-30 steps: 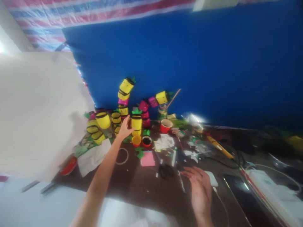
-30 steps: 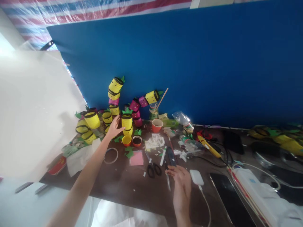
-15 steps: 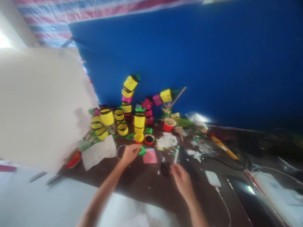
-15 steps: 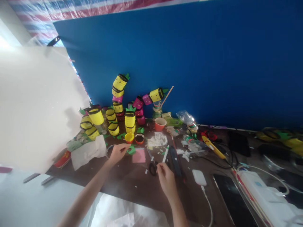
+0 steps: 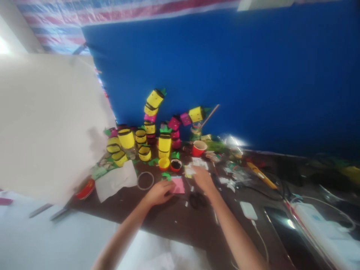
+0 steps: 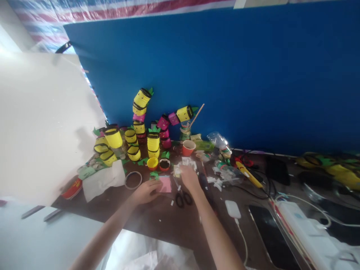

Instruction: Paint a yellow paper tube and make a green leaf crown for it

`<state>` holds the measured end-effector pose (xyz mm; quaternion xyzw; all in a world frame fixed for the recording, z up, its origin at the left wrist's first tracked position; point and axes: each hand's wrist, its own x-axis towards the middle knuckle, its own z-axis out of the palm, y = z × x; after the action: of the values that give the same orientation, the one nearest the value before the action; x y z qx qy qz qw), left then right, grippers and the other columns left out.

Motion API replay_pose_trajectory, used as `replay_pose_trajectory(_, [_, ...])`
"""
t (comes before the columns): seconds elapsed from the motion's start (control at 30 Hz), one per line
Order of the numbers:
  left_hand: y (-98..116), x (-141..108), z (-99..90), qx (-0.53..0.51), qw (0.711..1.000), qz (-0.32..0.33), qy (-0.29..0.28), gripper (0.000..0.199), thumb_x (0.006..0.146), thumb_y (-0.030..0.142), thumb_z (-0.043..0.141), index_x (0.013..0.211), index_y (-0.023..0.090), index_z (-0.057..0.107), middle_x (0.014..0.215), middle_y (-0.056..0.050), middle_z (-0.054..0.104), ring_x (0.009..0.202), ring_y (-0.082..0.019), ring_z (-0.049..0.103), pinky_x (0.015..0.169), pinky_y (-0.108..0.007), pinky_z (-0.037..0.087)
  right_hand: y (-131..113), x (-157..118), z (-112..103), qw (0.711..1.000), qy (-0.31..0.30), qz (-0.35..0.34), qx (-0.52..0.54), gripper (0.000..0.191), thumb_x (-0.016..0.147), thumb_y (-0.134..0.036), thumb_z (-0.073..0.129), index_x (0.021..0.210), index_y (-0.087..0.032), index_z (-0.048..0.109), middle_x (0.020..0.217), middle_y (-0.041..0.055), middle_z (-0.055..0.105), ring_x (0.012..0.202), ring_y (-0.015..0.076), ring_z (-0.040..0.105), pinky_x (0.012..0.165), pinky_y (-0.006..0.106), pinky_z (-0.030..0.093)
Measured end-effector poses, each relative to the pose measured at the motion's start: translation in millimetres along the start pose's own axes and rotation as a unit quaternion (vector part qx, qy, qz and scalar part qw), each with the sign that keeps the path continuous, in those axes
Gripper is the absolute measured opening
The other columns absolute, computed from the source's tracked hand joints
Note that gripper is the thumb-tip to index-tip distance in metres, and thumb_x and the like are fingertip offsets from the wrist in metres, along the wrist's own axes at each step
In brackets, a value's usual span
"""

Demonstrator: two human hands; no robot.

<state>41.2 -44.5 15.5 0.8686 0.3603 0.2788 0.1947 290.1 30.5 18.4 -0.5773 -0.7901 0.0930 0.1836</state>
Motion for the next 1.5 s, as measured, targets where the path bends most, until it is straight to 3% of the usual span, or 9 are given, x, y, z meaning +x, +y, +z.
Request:
replay_pose_trajectory(0.13, [-3.4, -1.9, -2.4, -0.001, 1.0, -0.01, -0.001, 0.02, 0.081, 0.019, 0.052, 0.099, 0.022, 0.06, 0.098, -0.006, 0.066, 0.095, -0.018, 0.06, 0.083, -0.03, 0.048, 10.6, 16.7, -6.8, 0.999, -0.009, 0.015, -0.04, 0.038, 0.077, -0.007, 0.041, 0.107, -0.015, 0.063, 0.097, 0.0122, 0.068, 0.095, 0.0228, 0.059, 0.088, 0.034, 0.04])
replay_pose_trajectory(0.27, [-10.5, -5.2, -3.2, -0.006, 1.0, -0.015, 0.001, 0.022, 0.083, 0.019, 0.048, 0.101, 0.022, 0.06, 0.102, -0.005, 0.066, 0.096, -0.017, 0.061, 0.085, -0.029, 0.047, 16.8, 14.8, -14.1, 0.997, 0.012, 0.033, -0.067, 0.034, 0.082, -0.01, 0.036, 0.105, -0.01, 0.062, 0.102, 0.0165, 0.065, 0.096, 0.024, 0.058, 0.086, 0.035, 0.04])
replay_pose_trajectory(0.5, [-20.4, -6.8, -2.5, -0.014, 1.0, -0.007, 0.0, 0.022, 0.083, 0.027, 0.055, 0.103, 0.022, 0.062, 0.114, -0.005, 0.063, 0.116, -0.018, 0.051, 0.1, -0.032, 0.039, 5.5, -3.7, -8.4, 0.991, -0.069, -0.1, -0.048, 0.023, 0.085, -0.027, 0.047, 0.08, -0.021, 0.068, 0.086, 0.0045, 0.064, 0.081, 0.016, 0.058, 0.076, 0.027, 0.043])
replay_pose_trajectory(0.9, [-28.1, -6.3, 2.2, 0.007, 1.0, 0.0, -0.01, 0.023, 0.089, 0.032, 0.045, 0.097, 0.023, 0.065, 0.102, -0.003, 0.067, 0.103, -0.015, 0.059, 0.093, -0.029, 0.044, 10.7, 7.7, -1.6, 0.974, -0.101, -0.193, -0.059, 0.021, 0.081, -0.011, 0.046, 0.069, -0.015, 0.063, 0.076, 0.0081, 0.06, 0.074, 0.0175, 0.054, 0.072, 0.03, 0.039])
replay_pose_trajectory(1.1, [-25.9, -7.3, -3.6, 0.019, 1.0, 0.008, -0.017, 0.022, 0.085, 0.035, 0.051, 0.094, 0.022, 0.066, 0.1, -0.002, 0.068, 0.103, -0.015, 0.058, 0.093, -0.027, 0.043, 19.0, 9.0, -13.0, 0.986, -0.054, -0.158, 0.001, 0.027, 0.085, -0.02, 0.041, 0.067, -0.018, 0.061, 0.074, 0.0074, 0.06, 0.076, 0.0193, 0.055, 0.073, 0.032, 0.042])
replay_pose_trajectory(1.27, [-24.1, -14.9, -20.1, 0.047, 0.999, -0.011, -0.016, 0.031, 0.081, 0.035, 0.056, 0.109, 0.022, 0.061, 0.116, -0.007, 0.061, 0.107, -0.019, 0.056, 0.094, -0.032, 0.044, 32.1, 9.1, -25.5, 0.993, 0.001, -0.085, 0.077, 0.026, 0.084, -0.032, 0.044, 0.072, -0.019, 0.063, 0.079, 0.0061, 0.064, 0.074, 0.0187, 0.059, 0.07, 0.032, 0.046])
replay_pose_trajectory(1.4, [-27.0, -29.1, -28.9, 0.065, 0.997, -0.031, -0.009, 0.028, 0.086, 0.025, 0.047, 0.111, 0.02, 0.06, 0.113, -0.008, 0.063, 0.107, -0.02, 0.056, 0.094, -0.034, 0.044, 32.3, 7.7, -31.1, 0.989, 0.038, -0.019, 0.141, 0.037, 0.085, -0.042, 0.041, 0.082, -0.015, 0.066, 0.079, 0.0075, 0.068, 0.07, 0.0186, 0.062, 0.062, 0.03, 0.049])
replay_pose_trajectory(1.5, [-31.2, -37.1, -32.7, 0.074, 0.996, -0.048, 0.011, 0.03, 0.089, 0.016, 0.038, 0.106, 0.019, 0.062, 0.115, -0.008, 0.061, 0.107, -0.018, 0.056, 0.093, -0.032, 0.044, 18.6, 1.8, -31.4, 0.982, 0.044, -0.005, 0.184, 0.041, 0.085, -0.046, 0.042, 0.086, -0.014, 0.067, 0.075, 0.0072, 0.069, 0.068, 0.0182, 0.063, 0.059, 0.028, 0.05])
